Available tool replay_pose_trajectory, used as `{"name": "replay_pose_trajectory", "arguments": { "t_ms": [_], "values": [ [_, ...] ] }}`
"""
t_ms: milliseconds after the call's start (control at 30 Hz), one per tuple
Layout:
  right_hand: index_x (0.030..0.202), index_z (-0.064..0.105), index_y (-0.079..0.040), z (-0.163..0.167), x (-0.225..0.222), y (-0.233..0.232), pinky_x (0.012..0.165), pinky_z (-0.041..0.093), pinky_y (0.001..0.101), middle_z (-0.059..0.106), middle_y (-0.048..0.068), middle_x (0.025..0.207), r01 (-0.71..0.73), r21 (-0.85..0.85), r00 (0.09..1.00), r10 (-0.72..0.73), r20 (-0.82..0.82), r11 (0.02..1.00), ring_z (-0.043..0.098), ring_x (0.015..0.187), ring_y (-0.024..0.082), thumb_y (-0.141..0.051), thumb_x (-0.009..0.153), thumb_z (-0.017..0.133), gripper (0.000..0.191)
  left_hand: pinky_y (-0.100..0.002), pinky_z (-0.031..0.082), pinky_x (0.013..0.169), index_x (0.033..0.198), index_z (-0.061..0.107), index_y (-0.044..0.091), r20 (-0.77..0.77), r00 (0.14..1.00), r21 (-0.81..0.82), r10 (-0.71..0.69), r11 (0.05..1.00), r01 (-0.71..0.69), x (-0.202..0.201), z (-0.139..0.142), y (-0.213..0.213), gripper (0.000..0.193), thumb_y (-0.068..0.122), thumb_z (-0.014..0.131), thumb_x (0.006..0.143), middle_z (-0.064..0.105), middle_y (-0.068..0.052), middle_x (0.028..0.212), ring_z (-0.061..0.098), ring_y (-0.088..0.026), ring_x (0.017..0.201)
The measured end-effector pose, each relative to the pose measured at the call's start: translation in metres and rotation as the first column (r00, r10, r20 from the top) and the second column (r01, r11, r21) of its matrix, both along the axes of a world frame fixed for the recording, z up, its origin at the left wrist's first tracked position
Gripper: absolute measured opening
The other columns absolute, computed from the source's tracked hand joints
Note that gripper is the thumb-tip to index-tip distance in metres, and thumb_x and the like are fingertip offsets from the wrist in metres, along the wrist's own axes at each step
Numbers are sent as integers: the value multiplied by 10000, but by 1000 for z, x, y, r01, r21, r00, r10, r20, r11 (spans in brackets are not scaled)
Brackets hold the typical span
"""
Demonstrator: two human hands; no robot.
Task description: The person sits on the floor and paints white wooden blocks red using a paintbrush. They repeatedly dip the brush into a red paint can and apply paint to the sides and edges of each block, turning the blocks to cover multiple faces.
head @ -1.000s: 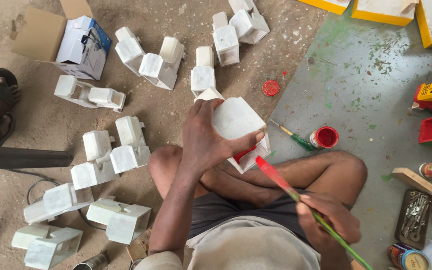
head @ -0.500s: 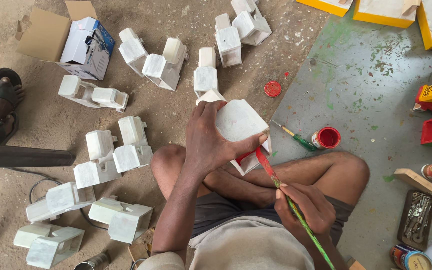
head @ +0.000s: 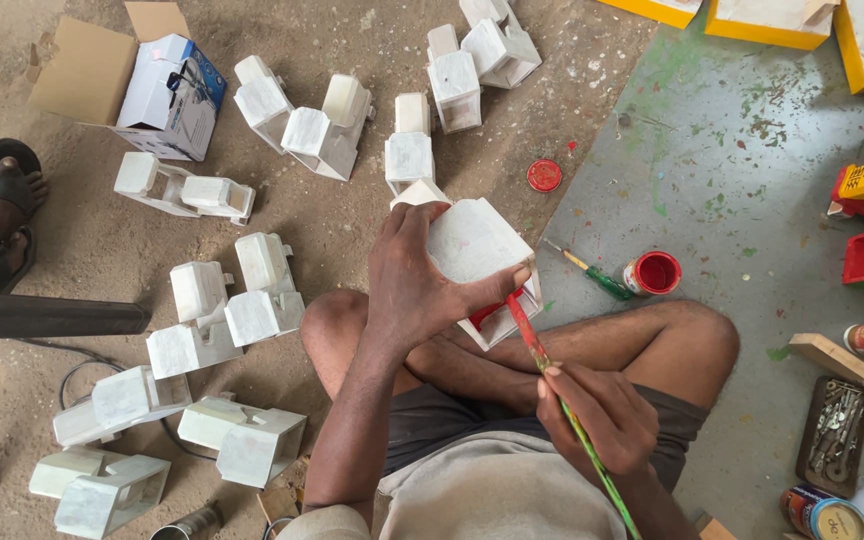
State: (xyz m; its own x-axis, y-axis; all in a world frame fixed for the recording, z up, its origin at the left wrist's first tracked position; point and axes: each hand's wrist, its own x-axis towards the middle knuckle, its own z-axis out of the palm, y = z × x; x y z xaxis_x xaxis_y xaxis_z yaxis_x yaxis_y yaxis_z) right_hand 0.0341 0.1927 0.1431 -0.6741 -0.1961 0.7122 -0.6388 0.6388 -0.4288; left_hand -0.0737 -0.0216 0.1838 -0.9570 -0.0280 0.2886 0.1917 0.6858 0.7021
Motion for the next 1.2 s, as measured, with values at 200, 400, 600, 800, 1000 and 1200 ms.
{"name": "replay_pose_trajectory", "arguments": {
  "t_ms": [200, 400, 600, 800, 1000, 1200],
  "values": [
    [1035, 698, 12, -2, 6, -3, 667, 564, 323, 728, 122, 940, 35, 6, 998, -35, 53, 999, 711, 762, 232, 29, 780, 811, 279, -441, 568, 829, 1142, 675, -55, -76, 997, -48, -4, 999, 0, 1, -5, 1, 916, 615, 938, 577, 644, -165, 1046, 683, -323, 969],
    [1038, 698, 15, -3, 6, -6, 661, 564, 322, 724, 124, 938, 47, 21, 999, -48, 18, 999, 710, 759, 234, 28, 788, 815, 276, -433, 574, 819, 1154, 659, -63, -77, 997, -10, -9, 1000, 8, 3, -4, 1, 941, 630, 938, 582, 631, -158, 1048, 680, -314, 960],
    [1012, 696, 18, 1, 9, -7, 652, 557, 336, 713, 121, 911, 74, 77, 997, -76, 20, 994, 702, 742, 238, 21, 779, 814, 261, -437, 569, 780, 1156, 673, -58, -49, 999, -23, 17, 1000, -18, 3, -5, 3, 944, 632, 929, 565, 632, -153, 1023, 679, -308, 927],
    [1008, 699, 23, 6, 8, -9, 647, 556, 336, 711, 123, 917, 85, 77, 995, -89, 47, 993, 685, 732, 238, 23, 776, 810, 258, -448, 555, 824, 1147, 675, -57, -73, 997, -64, 6, 998, -11, 4, -6, 6, 932, 635, 926, 574, 640, -146, 1016, 658, -321, 965],
    [1032, 691, 45, 8, 2, -9, 666, 560, 344, 710, 141, 952, 58, 83, 998, -57, -18, 995, 694, 766, 248, 23, 796, 808, 264, -440, 550, 830, 1154, 665, -66, -59, 998, -39, 11, 999, -14, 3, -4, 7, 936, 633, 921, 585, 636, -156, 1038, 655, -320, 975],
    [950, 694, 32, 5, 6, -5, 655, 567, 351, 720, 134, 925, 42, 201, 999, -40, -16, 979, 708, 763, 246, 18, 793, 808, 194, -446, 535, 814, 1145, 654, -72, -36, 999, -46, 1, 999, -3, 3, -6, 6, 948, 635, 927, 575, 612, -154, 1032, 634, -321, 958]
  ]
}}
